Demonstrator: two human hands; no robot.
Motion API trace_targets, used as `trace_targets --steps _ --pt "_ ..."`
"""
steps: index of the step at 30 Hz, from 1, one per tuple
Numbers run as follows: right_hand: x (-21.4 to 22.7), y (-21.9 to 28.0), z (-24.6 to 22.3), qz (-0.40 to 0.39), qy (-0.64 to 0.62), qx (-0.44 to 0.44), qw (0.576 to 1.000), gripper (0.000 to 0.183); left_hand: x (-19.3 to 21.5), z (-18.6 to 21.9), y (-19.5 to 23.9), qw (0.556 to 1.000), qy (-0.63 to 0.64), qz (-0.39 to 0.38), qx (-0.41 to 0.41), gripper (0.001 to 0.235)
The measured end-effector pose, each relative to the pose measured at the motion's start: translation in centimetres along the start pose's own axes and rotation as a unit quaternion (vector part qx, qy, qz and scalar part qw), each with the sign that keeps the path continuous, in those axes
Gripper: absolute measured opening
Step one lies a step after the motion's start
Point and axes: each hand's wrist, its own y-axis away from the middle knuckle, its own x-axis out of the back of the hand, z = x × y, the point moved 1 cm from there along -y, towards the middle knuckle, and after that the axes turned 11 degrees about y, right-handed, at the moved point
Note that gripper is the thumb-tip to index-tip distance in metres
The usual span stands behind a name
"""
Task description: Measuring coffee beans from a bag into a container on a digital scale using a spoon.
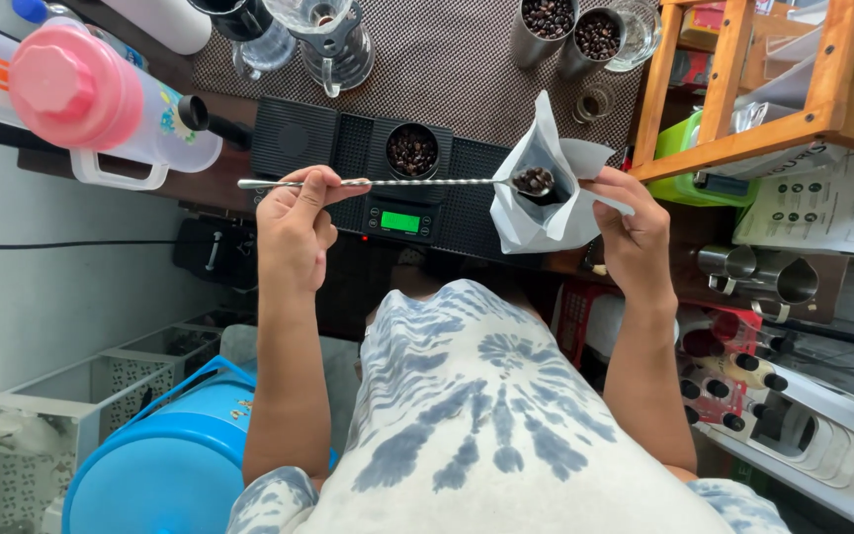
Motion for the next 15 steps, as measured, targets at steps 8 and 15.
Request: trace_targets --steps 8,15 --pt "0.0 0.1 0.2 0.008 0.01 0.003 1.0 0.015 4.7 1.4 0.1 0.995 0.026 0.074 -0.061 0.022" --pt "0.0 0.3 1.4 0.009 0.02 0.008 1.0 0.013 5.0 1.1 -1.4 0.964 -0.185 0.111 -0.157 0.024"
